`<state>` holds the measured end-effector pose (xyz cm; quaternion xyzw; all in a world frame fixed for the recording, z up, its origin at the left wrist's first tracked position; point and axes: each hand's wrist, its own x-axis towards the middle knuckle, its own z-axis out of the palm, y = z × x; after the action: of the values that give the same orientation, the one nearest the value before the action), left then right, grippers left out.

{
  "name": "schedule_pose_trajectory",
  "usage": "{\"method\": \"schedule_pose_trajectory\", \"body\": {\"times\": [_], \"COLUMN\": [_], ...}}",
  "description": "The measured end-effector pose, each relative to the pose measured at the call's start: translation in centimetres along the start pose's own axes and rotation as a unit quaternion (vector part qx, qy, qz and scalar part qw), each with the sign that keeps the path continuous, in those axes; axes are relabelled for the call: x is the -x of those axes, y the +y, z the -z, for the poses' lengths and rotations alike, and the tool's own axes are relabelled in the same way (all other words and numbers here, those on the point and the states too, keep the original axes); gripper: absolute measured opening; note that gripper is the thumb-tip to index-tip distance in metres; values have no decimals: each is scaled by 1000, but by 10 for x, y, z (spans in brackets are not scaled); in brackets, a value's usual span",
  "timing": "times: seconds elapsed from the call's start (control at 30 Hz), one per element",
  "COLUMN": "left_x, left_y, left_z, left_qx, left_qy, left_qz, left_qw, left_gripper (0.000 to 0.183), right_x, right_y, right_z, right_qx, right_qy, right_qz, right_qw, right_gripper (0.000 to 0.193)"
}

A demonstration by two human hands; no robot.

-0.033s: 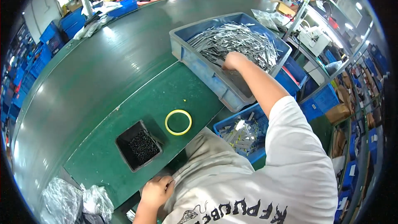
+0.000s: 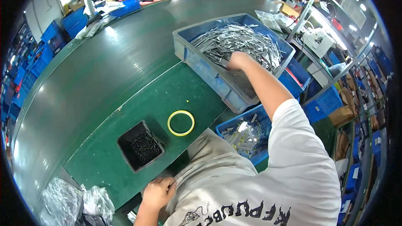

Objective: Applying yellow adhesive tape to small metal components at a factory workbench.

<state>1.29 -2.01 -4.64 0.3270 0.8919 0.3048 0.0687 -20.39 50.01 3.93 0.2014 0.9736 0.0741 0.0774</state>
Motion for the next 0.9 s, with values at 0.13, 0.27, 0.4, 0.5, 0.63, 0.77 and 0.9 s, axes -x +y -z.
{"method": "schedule_pose_trajectory", "body": {"times": [0.13, 0.27, 0.4, 0.5, 0.63, 0.77, 0.9], "left_x": [6, 9, 3, -1, 0, 6, 11], "left_y": [1, -3, 8, 24, 30, 37, 37], "left_z": [1, -5, -2, 3, 10, 16, -1], "left_qx": [-12, -32, -14, 57, 138, 170, 400], "left_qy": [-15, -1, 15, 63, 154, 195, 56], "left_qz": [13, -13, -79, -98, -111, -104, -43], "left_qw": [1000, 999, 997, 991, 972, 960, 914], "left_gripper": [17, 14, 14, 12, 33, 68, 48], "right_x": [-10, 4, 93, 153, 248, 276, 294], "right_y": [36, 51, 30, 9, -66, -135, -179], "right_z": [9, 39, 89, 88, 72, 40, -2], "right_qx": [-93, -208, -312, -539, -596, -478, -470], "right_qy": [18, 76, 295, 386, 258, 104, -31], "right_qz": [75, -1, 45, 138, 298, 543, 607], "right_qw": [993, 975, 902, 736, 700, 682, 640], "right_gripper": [46, 29, 26, 11, 12, 23, 19]}}
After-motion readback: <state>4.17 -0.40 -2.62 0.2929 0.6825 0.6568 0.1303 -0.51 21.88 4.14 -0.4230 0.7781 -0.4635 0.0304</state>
